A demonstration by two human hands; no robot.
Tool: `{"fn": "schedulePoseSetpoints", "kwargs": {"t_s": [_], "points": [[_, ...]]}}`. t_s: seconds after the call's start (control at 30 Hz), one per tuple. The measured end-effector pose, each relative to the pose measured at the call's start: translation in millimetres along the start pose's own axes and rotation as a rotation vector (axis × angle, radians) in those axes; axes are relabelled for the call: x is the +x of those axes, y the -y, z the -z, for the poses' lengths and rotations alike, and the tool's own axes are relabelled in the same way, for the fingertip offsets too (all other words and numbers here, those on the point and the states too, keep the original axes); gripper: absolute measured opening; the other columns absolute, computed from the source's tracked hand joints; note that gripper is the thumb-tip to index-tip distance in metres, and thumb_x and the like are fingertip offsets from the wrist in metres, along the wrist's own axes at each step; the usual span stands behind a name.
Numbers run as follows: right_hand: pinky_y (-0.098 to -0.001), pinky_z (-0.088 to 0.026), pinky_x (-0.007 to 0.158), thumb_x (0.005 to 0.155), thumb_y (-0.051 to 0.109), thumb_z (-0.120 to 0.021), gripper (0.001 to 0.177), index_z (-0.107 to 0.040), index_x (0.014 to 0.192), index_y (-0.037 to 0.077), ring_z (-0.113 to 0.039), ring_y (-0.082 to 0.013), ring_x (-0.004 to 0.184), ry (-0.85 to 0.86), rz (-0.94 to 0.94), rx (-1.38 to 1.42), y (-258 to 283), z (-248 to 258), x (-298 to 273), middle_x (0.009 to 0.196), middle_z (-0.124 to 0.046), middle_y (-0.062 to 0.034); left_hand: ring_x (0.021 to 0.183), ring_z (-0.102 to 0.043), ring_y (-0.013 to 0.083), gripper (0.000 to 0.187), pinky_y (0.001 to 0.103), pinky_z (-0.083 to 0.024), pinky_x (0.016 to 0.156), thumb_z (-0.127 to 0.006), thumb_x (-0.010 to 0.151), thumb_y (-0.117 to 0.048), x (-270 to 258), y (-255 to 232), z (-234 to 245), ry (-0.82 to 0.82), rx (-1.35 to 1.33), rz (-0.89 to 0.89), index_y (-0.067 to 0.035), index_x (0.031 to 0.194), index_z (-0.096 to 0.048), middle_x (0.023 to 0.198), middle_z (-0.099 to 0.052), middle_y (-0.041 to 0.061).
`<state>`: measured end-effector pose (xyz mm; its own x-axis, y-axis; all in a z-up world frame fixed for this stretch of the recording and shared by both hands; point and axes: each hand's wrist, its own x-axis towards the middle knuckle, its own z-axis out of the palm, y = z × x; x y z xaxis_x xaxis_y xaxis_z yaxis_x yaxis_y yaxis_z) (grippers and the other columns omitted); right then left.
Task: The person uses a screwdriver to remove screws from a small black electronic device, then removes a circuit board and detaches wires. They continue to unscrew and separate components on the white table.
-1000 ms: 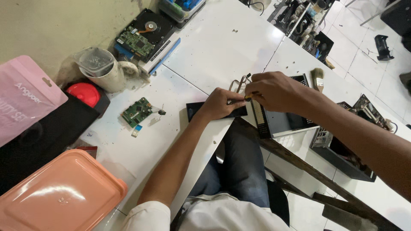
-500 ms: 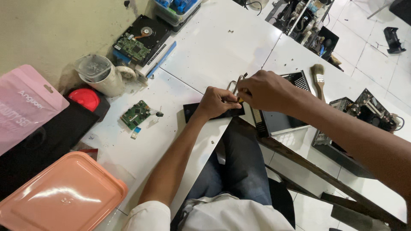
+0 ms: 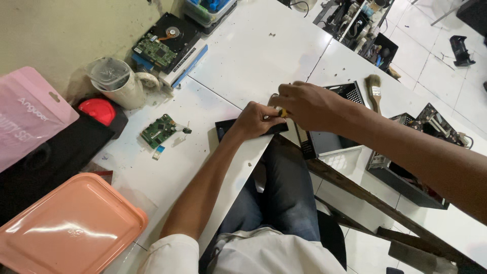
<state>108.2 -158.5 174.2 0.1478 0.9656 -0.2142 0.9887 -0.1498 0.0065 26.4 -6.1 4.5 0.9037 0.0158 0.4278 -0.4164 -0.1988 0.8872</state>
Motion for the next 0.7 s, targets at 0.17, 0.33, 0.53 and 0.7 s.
{"fn": "schedulePoseSetpoints", "kwargs": {"t_s": [0.17,0.33,0.53,0.7], "points": [[-0.042,-0.065,0.06,0.096,0.053,-0.076,0.067,-0.058,0.145,0.012,-0.077,-0.0374,0.078,0.179,-0.449,0.288,10.6,27.3,-3.6,0.107,-0.07,-0.0265,0.081,-0.081,0.0305,0.011,0.035,-0.059,0.067,-0.091,0.089,-0.018,2.1,30.2,-8.4,-0.012,0.027,0.008,-0.016,0.097,-0.086,0.083,-0.08,0.015],[-0.0274,-0.055,0.043,0.108,0.029,-0.061,0.028,-0.08,0.108,0.009,-0.066,-0.018,0.043,0.113,-0.314,0.237,-7.5,4.7,1.6,0.074,-0.073,-0.0121,0.077,-0.081,0.0266,0.015,0.033,-0.059,0.066,-0.095,0.08,-0.019,6.7,13.7,-3.3,-0.053,0.041,0.021,-0.018,0.09,-0.085,0.075,-0.08,0.008],[-0.0433,-0.066,0.064,0.099,0.014,-0.069,0.023,-0.076,0.121,0.013,-0.076,-0.0337,0.075,0.03,0.031,0.171,-9.8,-9.4,-1.8,0.095,-0.063,-0.0114,0.077,-0.082,0.0253,0.023,0.034,-0.062,0.07,-0.099,0.075,-0.021,1.1,17.6,-0.5,-0.054,0.004,0.041,-0.015,0.092,-0.084,0.076,-0.08,0.01],[-0.0383,-0.065,0.071,0.099,0.021,-0.07,0.034,-0.066,0.131,0.009,-0.076,-0.0304,0.086,0.118,-0.061,0.171,8.3,7.9,-0.7,0.105,-0.064,-0.0152,0.088,-0.081,0.0345,0.01,0.039,-0.062,0.074,-0.09,0.091,-0.021,-0.5,3.2,1.7,0.014,-0.053,0.028,-0.019,0.099,-0.085,0.084,-0.082,0.011]]}}
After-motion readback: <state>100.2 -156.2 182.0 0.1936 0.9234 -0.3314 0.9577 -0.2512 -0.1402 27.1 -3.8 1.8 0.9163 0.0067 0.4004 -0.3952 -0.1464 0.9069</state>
